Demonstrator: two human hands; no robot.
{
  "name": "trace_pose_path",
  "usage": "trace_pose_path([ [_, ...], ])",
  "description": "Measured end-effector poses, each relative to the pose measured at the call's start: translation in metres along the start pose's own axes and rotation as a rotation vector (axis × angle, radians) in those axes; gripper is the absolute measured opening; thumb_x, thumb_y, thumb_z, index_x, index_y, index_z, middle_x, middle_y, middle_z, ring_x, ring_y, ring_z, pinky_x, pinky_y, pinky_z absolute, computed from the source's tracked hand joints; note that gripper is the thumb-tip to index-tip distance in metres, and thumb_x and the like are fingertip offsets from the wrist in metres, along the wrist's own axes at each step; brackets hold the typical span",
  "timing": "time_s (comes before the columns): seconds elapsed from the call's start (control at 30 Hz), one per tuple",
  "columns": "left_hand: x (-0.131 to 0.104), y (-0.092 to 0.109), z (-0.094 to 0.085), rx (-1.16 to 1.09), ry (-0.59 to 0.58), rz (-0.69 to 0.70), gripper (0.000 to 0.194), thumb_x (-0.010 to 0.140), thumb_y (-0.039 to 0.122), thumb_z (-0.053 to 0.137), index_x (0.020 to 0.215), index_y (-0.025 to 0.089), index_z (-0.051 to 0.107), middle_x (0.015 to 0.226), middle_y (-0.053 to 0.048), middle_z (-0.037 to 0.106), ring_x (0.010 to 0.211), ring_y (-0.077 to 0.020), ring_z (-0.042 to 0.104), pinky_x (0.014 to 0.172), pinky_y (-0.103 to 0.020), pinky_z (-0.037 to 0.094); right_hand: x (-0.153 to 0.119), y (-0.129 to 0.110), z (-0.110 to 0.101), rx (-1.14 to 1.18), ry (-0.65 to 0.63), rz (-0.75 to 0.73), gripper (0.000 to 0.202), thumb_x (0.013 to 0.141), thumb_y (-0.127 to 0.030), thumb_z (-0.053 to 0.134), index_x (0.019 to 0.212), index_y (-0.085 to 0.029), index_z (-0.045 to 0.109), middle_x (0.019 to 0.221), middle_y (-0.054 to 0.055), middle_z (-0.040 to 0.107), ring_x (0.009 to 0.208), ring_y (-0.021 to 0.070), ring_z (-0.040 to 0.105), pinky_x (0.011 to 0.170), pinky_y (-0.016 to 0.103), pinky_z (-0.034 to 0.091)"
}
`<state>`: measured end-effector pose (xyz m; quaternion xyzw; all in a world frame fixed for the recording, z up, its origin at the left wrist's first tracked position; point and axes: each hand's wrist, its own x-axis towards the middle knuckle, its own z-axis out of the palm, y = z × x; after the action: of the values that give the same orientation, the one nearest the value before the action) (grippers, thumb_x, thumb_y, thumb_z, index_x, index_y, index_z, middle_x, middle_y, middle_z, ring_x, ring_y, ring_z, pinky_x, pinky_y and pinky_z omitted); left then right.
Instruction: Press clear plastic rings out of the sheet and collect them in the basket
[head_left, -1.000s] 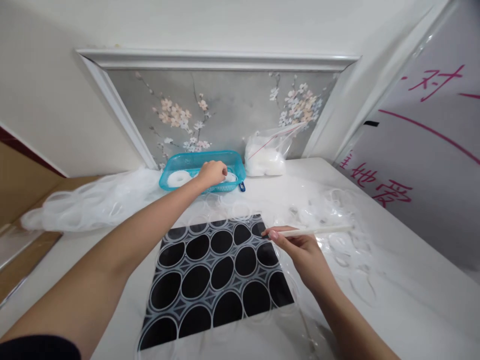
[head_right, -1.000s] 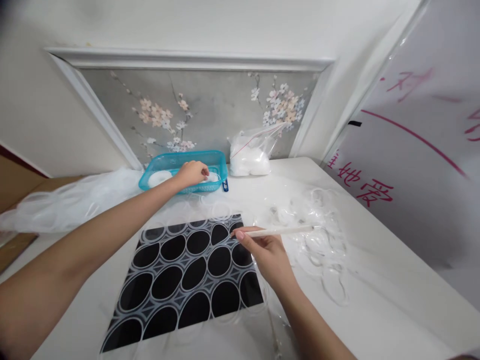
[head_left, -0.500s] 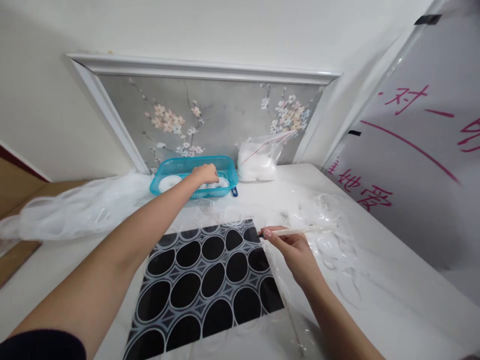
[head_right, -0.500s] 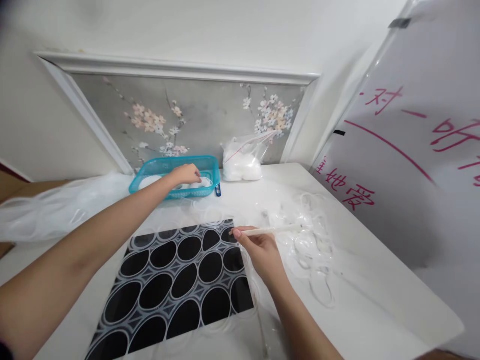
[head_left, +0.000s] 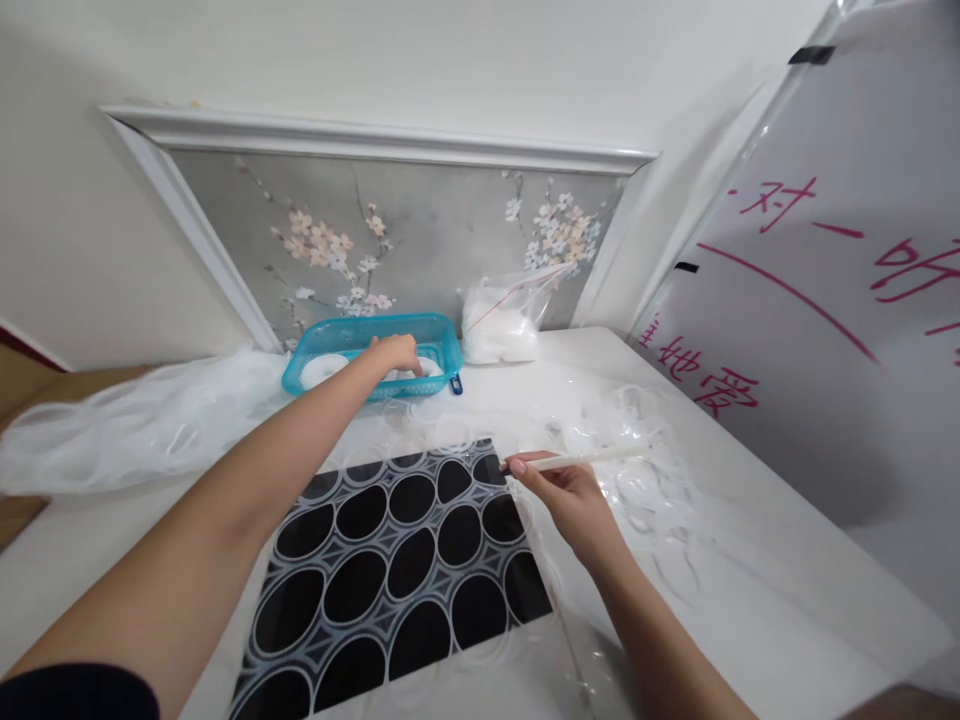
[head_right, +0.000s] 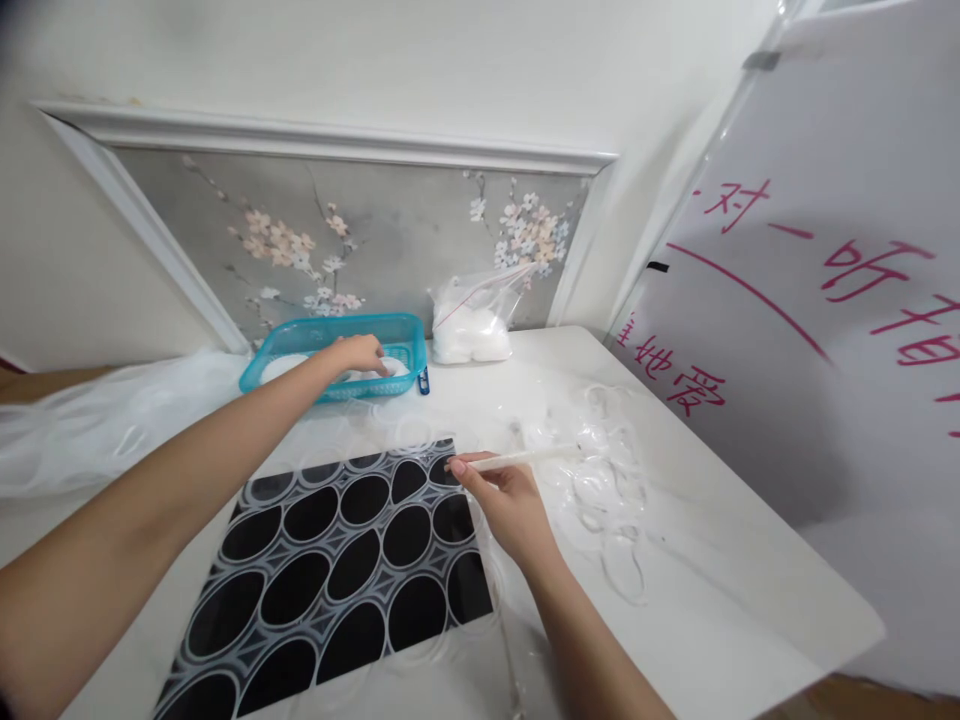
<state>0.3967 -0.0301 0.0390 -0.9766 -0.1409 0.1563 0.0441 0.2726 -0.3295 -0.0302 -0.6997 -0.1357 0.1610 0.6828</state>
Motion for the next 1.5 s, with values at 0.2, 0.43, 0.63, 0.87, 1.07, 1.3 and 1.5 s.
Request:
trace_pose_path([
  [0.2, 0.001, 0.003, 0.012, 0.036, 0.097, -0.011, 0.040, 0.077, 0.036, 0.070, 0.111, 0.015, 0.070, 0.118, -0.019, 0.067, 0.120, -0.0335, 0.058, 0.114, -0.053, 0.024, 0.001, 0.006, 0.002, -0.016, -0.011, -0.006, 0.034, 0.078, -0.051, 0.072, 0.089, -0.019, 0.076, 0.091, 0.008, 0.075, 0.090, 0.0235, 0.069, 0.085, 0.037, 0.051],
  [0.43, 0.004, 0.011, 0.018, 0.090, 0.154, 0.033, 0.039, 0.079, 0.029, 0.065, 0.113, 0.011, 0.069, 0.116, -0.021, 0.067, 0.117, -0.0324, 0.060, 0.117, -0.049, 0.016, 0.004, 0.008, 0.003, -0.055, 0.000, -0.025, 0.035, 0.078, -0.051, 0.071, 0.088, -0.018, 0.076, 0.088, 0.008, 0.075, 0.087, 0.0242, 0.069, 0.081, 0.037, 0.053],
  [0.63, 0.011, 0.013, 0.020, 0.074, 0.143, 0.019, 0.037, 0.076, 0.029, 0.068, 0.110, 0.016, 0.070, 0.115, -0.020, 0.068, 0.115, -0.0364, 0.060, 0.112, -0.060, 0.020, 0.006, 0.010, 0.003, -0.069, -0.007, -0.041, 0.034, 0.079, -0.050, 0.070, 0.087, -0.018, 0.076, 0.090, 0.008, 0.075, 0.088, 0.0243, 0.070, 0.082, 0.037, 0.054],
  [0.87, 0.007, 0.005, 0.010, 0.024, 0.142, 0.014, 0.037, 0.073, 0.033, 0.075, 0.106, 0.017, 0.072, 0.113, -0.018, 0.069, 0.111, -0.0362, 0.061, 0.110, -0.057, 0.026, 0.014, 0.016, -0.005, -0.105, 0.009, -0.055, 0.034, 0.079, -0.050, 0.070, 0.086, -0.017, 0.075, 0.087, 0.008, 0.075, 0.086, 0.0245, 0.070, 0.079, 0.037, 0.054],
  [1.07, -0.073, 0.031, 0.014, -0.057, 0.439, 0.196, 0.043, 0.096, 0.040, 0.044, 0.134, 0.023, 0.054, 0.140, -0.009, 0.053, 0.128, -0.0268, 0.047, 0.108, -0.040, 0.033, 0.014, 0.005, -0.024, -0.090, 0.143, -0.118, 0.032, 0.078, -0.049, 0.071, 0.086, -0.019, 0.076, 0.091, 0.007, 0.075, 0.091, 0.0245, 0.069, 0.084, 0.037, 0.051],
  [1.3, -0.185, 0.110, 0.095, 0.143, 0.139, 1.352, 0.053, 0.074, 0.016, 0.059, 0.126, 0.026, 0.057, 0.131, -0.006, 0.060, 0.116, -0.0231, 0.055, 0.091, -0.037, 0.045, 0.025, 0.013, -0.035, 0.058, 0.485, -0.135, 0.036, 0.070, -0.050, 0.077, 0.080, -0.015, 0.075, 0.088, 0.008, 0.073, 0.091, 0.0232, 0.066, 0.088, 0.036, 0.049],
  [1.5, -0.205, 0.116, 0.079, 0.149, 0.117, 1.157, 0.023, 0.059, 0.013, 0.068, 0.076, 0.029, 0.067, 0.068, -0.003, 0.067, 0.081, -0.0262, 0.066, 0.085, -0.041, 0.049, -0.027, -0.010, -0.021, 0.328, 0.446, -0.015, 0.039, 0.070, -0.050, 0.076, 0.095, -0.020, 0.076, 0.127, 0.008, 0.065, 0.126, 0.0275, 0.054, 0.104, 0.039, 0.044],
])
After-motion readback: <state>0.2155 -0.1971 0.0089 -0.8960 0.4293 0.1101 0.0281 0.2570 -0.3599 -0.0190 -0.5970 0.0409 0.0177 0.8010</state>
